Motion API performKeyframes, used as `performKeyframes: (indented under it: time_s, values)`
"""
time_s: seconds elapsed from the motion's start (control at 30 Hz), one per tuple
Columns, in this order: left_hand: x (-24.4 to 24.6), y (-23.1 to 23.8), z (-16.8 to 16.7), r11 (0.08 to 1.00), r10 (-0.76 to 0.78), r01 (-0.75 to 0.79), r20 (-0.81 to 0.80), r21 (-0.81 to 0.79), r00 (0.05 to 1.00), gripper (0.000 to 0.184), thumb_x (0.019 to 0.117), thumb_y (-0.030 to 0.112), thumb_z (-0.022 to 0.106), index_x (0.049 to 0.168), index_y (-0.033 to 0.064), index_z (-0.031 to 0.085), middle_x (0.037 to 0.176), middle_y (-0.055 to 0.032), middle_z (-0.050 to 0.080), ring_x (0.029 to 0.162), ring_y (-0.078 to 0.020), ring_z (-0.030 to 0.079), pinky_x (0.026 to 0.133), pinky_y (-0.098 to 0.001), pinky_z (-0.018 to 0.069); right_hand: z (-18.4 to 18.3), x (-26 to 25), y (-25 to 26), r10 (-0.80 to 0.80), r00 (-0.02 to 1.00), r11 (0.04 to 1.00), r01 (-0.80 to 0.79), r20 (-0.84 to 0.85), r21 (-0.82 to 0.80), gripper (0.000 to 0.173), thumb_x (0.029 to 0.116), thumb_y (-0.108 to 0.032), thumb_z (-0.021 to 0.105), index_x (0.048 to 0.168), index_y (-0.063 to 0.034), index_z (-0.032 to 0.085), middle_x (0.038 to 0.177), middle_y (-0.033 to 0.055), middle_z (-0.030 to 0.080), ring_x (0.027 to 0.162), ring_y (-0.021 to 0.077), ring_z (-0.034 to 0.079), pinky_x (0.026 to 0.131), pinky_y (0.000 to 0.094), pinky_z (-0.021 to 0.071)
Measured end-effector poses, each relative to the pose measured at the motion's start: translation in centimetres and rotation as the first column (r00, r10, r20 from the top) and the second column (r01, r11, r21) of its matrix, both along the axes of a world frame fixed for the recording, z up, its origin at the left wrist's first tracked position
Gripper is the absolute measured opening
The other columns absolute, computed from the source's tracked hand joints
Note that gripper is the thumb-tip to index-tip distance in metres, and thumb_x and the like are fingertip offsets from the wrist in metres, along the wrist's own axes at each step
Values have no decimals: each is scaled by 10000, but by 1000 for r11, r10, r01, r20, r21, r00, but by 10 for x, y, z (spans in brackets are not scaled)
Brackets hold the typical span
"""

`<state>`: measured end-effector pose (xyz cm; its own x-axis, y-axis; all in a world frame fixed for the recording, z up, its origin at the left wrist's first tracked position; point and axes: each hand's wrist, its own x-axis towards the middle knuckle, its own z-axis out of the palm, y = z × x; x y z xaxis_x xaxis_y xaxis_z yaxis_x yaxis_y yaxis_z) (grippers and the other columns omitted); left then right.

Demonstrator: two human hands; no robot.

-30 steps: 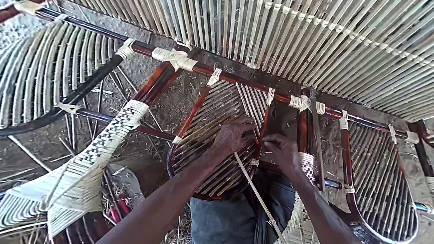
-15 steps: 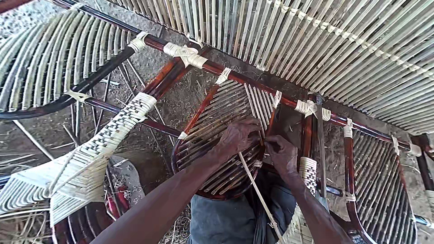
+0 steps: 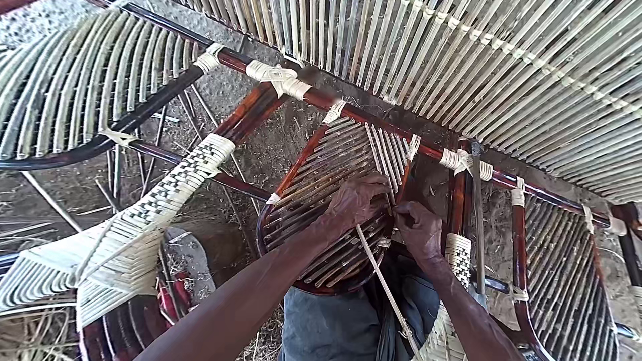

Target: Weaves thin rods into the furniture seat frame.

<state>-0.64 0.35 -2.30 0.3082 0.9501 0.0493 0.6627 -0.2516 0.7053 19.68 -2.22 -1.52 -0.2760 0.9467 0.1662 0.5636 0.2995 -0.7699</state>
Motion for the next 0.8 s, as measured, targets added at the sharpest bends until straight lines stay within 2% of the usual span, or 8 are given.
performKeyframes:
  time_s: [0.27,0.4,0.47,0.5,0.57,0.6,0.7,0.8]
  values:
    - [1,0,-3,1000,1,-1,-16,5,1000,241,895,113,741,1131,113,787,1334,-58,688,1305,-198,607,1114,-384,480,-7,-8,-2,81,994,986,-91,79,143,81,819,47,690,846,-9,742,952,126,741,952,234,724,861,321,598]
    - [1,1,0,1000,0,0,-28,11,1000,235,892,87,739,1119,111,790,1318,-62,692,1249,-208,644,1050,-422,533,-4,-9,2,93,994,989,-99,59,111,93,834,55,682,850,-18,736,921,120,740,931,252,725,849,360,603]
    - [3,3,3,1000,-13,13,-44,-2,999,225,912,120,740,1132,104,785,1327,-71,688,1264,-223,637,1068,-443,519,9,-2,9,133,990,991,-134,54,10,119,872,38,697,964,-12,753,963,134,742,934,267,727,862,397,602]
    - [3,3,4,1000,-17,15,-54,-26,998,233,923,156,745,1146,99,781,1338,-79,683,1285,-235,623,1088,-456,499,23,4,13,166,983,983,-159,79,-87,231,901,1,712,1130,-11,742,1065,154,743,986,281,727,903,425,594]
    - [2,1,4,998,-22,18,-74,-57,997,251,936,207,746,1161,101,776,1355,-83,674,1296,-237,617,1091,-461,495,56,25,16,170,979,941,-126,117,-315,589,927,-43,726,1481,-59,526,1348,176,648,1133,320,686,971,500,565]
    - [1,1,2,999,-25,22,-72,-48,997,252,935,228,749,1153,104,778,1352,-79,675,1281,-226,627,1075,-457,511,68,43,16,94,988,933,-46,120,-356,640,942,-43,706,1531,-74,458,1402,168,615,1164,319,674,974,512,563]
    - [0,4,2,999,-29,27,-53,-34,998,246,936,242,750,1140,110,782,1352,-73,673,1261,-211,637,1057,-449,523,78,111,15,-242,930,901,321,276,-292,490,967,-75,690,1434,-70,543,1321,150,665,1181,325,666,978,562,552]
    - [-1,2,0,1000,-22,21,-39,-12,999,254,930,249,757,1143,113,780,1346,-67,677,1258,-203,639,1057,-436,526,46,152,-2,-220,835,791,455,504,-408,670,903,-122,759,1497,-58,456,1336,274,597,1184,485,608,952,699,494]
